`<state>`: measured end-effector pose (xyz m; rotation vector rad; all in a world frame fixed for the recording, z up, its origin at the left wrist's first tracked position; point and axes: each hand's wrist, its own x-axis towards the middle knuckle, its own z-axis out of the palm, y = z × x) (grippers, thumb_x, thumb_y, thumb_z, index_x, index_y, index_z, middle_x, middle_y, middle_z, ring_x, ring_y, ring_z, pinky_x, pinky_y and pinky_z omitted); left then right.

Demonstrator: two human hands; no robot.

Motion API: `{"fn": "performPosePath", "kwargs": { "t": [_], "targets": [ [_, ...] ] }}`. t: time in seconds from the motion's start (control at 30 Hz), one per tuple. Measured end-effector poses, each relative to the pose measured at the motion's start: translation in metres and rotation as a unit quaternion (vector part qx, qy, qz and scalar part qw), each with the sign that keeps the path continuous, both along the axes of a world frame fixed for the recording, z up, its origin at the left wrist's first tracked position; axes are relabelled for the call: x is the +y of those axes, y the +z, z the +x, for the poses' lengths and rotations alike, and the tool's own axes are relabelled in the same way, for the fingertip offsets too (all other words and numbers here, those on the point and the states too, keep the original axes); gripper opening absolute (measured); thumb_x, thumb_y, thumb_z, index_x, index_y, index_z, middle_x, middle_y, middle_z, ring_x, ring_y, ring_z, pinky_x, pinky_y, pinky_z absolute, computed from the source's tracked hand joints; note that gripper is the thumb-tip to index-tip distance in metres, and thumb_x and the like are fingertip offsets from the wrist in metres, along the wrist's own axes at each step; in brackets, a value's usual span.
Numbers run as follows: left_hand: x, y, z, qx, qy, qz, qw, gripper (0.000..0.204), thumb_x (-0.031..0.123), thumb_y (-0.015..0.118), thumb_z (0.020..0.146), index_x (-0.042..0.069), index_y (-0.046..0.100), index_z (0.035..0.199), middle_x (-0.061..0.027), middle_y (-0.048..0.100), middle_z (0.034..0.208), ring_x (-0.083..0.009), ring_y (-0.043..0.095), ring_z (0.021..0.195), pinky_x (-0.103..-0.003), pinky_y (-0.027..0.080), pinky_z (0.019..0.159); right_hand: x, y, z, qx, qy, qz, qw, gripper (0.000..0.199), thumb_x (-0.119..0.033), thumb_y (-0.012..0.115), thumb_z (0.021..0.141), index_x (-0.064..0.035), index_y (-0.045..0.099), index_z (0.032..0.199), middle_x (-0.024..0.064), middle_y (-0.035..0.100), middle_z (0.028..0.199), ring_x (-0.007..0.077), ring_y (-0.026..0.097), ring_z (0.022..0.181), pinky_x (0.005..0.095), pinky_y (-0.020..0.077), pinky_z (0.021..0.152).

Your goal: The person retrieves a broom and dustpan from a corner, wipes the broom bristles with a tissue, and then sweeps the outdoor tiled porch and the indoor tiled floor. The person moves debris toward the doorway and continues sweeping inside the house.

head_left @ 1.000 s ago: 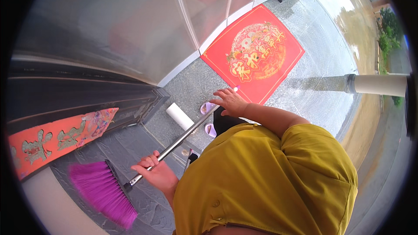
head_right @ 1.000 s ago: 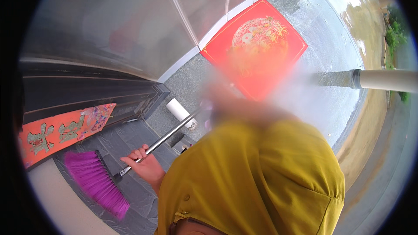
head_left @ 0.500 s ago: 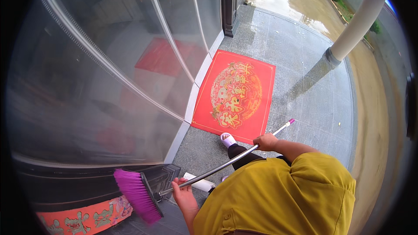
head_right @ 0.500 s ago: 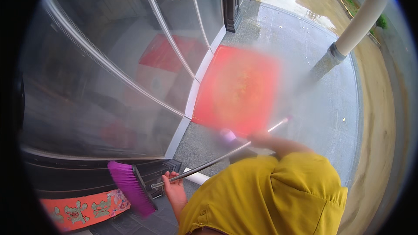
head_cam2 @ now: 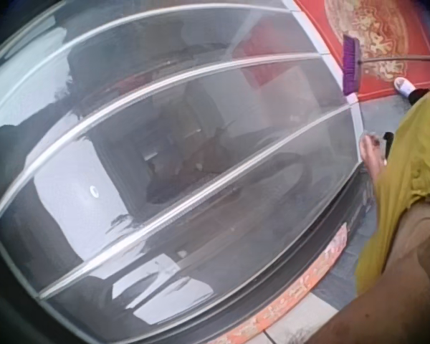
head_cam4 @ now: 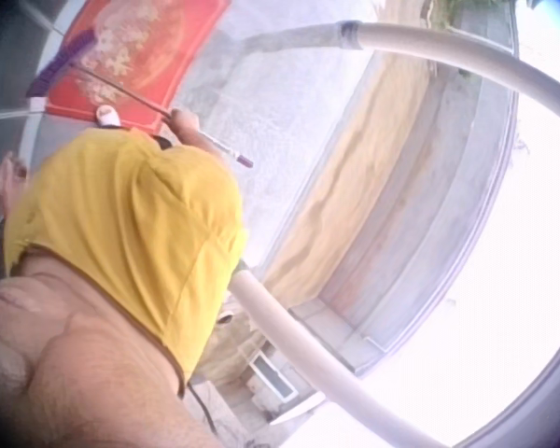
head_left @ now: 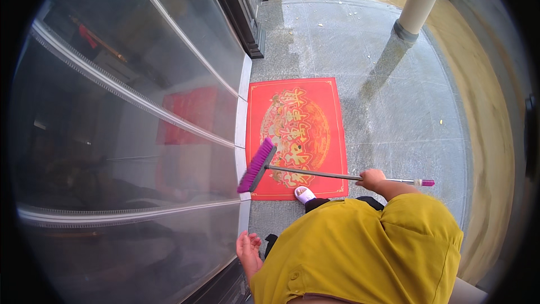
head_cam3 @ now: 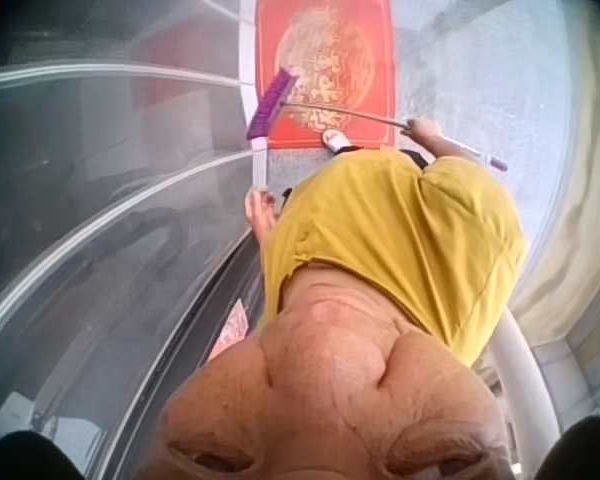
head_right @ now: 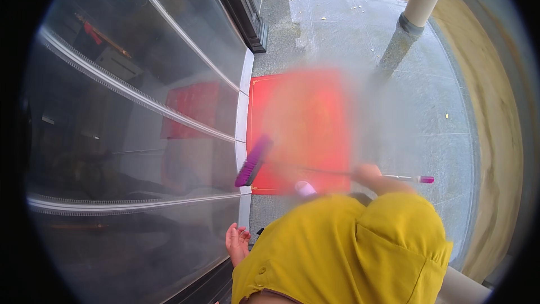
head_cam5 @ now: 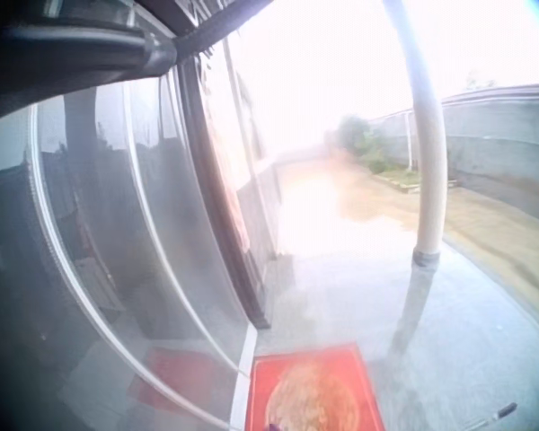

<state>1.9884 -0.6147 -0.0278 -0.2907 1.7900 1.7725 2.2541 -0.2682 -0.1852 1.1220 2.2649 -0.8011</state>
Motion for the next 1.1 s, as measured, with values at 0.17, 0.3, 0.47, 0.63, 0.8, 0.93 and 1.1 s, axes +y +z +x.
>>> {"fn": "performPosePath", "kwargs": {
  "t": [0.17,0.3,0.47,0.63,0.8,0.93,1.1],
  "targets": [
    [0.059,0.002,-0.055,0.009,-0.066,-0.027,0.997,0.031,0.025,0.051,0.09,0.004,0.048,0.113,-0.0082,0.057,0.089,-0.0151,0.054,0.074,-0.029,0.045,0.071,0.017,-0.003,-0.018,-0.051,-0.215,-0.058,0.974,0.039,-0.047,0.061,0.074,-0.0126,0.064,0.092,0.012,0.064,0.086,0.0306,0.06,0.085,0.0414,0.0473,0.073],
    [0.092,-0.007,-0.096,0.01,-0.113,-0.052,0.992,0.027,0.021,0.052,0.089,0.003,0.051,0.109,-0.0082,0.059,0.088,-0.0127,0.056,0.073,-0.027,0.047,0.07,0.008,-0.019,-0.034,-0.018,-0.337,-0.066,0.939,0.043,-0.045,0.064,0.073,-0.0106,0.063,0.1,0.0169,0.063,0.089,0.0336,0.06,0.086,0.0421,0.0469,0.075],
    [0.131,-0.021,-0.154,0.024,-0.192,-0.086,0.977,0.025,0.02,0.052,0.089,0.002,0.053,0.107,-0.0063,0.06,0.087,-0.0109,0.055,0.072,-0.026,0.047,0.07,0.005,-0.02,-0.066,0.034,-0.44,-0.032,0.897,0.041,-0.044,0.064,0.073,-0.0073,0.062,0.092,0.0172,0.063,0.084,0.0361,0.059,0.081,0.0437,0.0466,0.069],
    [0.183,-0.021,-0.229,0.059,-0.25,-0.087,0.962,0.024,0.018,0.052,0.089,0.002,0.054,0.106,-0.0055,0.059,0.086,-0.0102,0.055,0.072,-0.025,0.046,0.069,0.01,-0.017,-0.11,0.07,-0.515,0.059,0.852,0.037,-0.043,0.063,0.074,-0.0063,0.06,0.082,0.0157,0.062,0.075,0.035,0.059,0.075,0.0432,0.0452,0.064],
    [0.237,-0.017,-0.279,0.092,-0.317,-0.107,0.938,0.022,0.017,0.052,0.089,0.002,0.055,0.104,-0.0045,0.059,0.085,-0.0096,0.054,0.072,-0.023,0.046,0.068,0.01,-0.02,-0.13,0.11,-0.56,0.102,0.815,0.033,-0.036,0.062,0.074,-0.0042,0.058,0.081,0.0162,0.06,0.075,0.0333,0.057,0.071,0.0413,0.0436,0.063],
    [0.278,-0.032,-0.292,0.084,-0.369,-0.11,0.919,0.021,0.016,0.053,0.089,0.001,0.055,0.104,-0.0046,0.059,0.085,-0.0096,0.054,0.072,-0.023,0.046,0.069,0.008,-0.017,-0.13,0.097,-0.571,0.164,0.798,0.038,-0.043,0.065,0.071,-0.006,0.056,0.073,0.0164,0.057,0.065,0.0359,0.055,0.065,0.0424,0.0415,0.057],
    [0.342,-0.051,-0.269,0.08,-0.457,-0.102,0.88,0.022,0.016,0.053,0.088,0.001,0.055,0.105,-0.0055,0.06,0.084,-0.0096,0.055,0.071,-0.024,0.047,0.068,0.026,-0.015,-0.121,0.101,-0.6,0.129,0.783,0.037,-0.041,0.067,0.07,-0.0061,0.054,0.068,0.015,0.055,0.061,0.0349,0.055,0.061,0.0406,0.0419,0.053]
  ]
}}
